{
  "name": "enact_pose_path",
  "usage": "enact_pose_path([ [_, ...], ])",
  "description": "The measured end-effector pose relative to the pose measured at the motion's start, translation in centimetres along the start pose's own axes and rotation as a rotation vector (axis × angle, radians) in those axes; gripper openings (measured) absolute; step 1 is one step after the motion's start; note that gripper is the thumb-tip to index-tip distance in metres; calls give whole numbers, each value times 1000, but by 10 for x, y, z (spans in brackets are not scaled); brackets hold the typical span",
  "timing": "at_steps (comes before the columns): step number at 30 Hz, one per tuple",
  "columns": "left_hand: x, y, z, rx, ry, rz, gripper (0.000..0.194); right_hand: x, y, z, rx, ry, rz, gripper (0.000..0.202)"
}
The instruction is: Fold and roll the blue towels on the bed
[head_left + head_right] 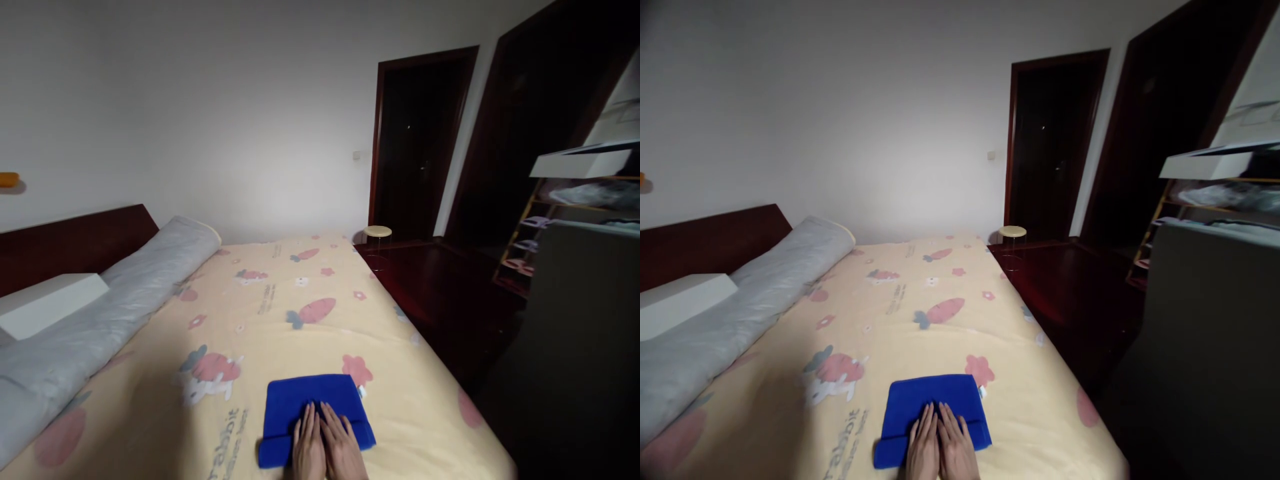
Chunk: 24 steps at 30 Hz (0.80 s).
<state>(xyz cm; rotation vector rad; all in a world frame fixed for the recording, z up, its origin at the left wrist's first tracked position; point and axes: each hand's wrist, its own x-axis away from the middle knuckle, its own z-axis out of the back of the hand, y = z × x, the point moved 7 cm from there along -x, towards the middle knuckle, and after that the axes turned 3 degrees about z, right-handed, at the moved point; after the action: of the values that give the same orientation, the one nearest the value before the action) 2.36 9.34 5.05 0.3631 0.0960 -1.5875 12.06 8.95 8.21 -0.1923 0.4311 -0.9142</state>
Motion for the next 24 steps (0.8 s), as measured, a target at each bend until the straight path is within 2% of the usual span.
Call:
enact_pose_path([
  [2, 13, 1, -10, -15, 0, -71, 49, 11, 0, -5, 0, -16, 34, 59],
  [4, 24, -2, -10, -26, 7, -158, 53, 21, 2, -4, 12, 2, 83, 58],
  [6, 32, -6, -2, -23, 18, -219, 58, 28, 4, 1, 32, 47, 124, 56],
  [9, 38, -13, 20, 5, 43, -261, 64, 34, 10, 13, 64, 129, 132, 56],
  [11, 39, -16, 34, 27, 47, -253, 66, 37, 14, 19, 73, 151, 124, 58],
  [14, 38, -22, 45, 63, -28, -217, 73, 41, 22, 23, 63, 129, 105, 60],
  [19, 37, -38, 40, 117, -193, -97, 90, 51, 39, 23, 27, 93, 63, 60],
  [24, 35, -65, 34, 167, -195, 34, 89, 59, 54, 23, 20, 58, 43, 61],
])
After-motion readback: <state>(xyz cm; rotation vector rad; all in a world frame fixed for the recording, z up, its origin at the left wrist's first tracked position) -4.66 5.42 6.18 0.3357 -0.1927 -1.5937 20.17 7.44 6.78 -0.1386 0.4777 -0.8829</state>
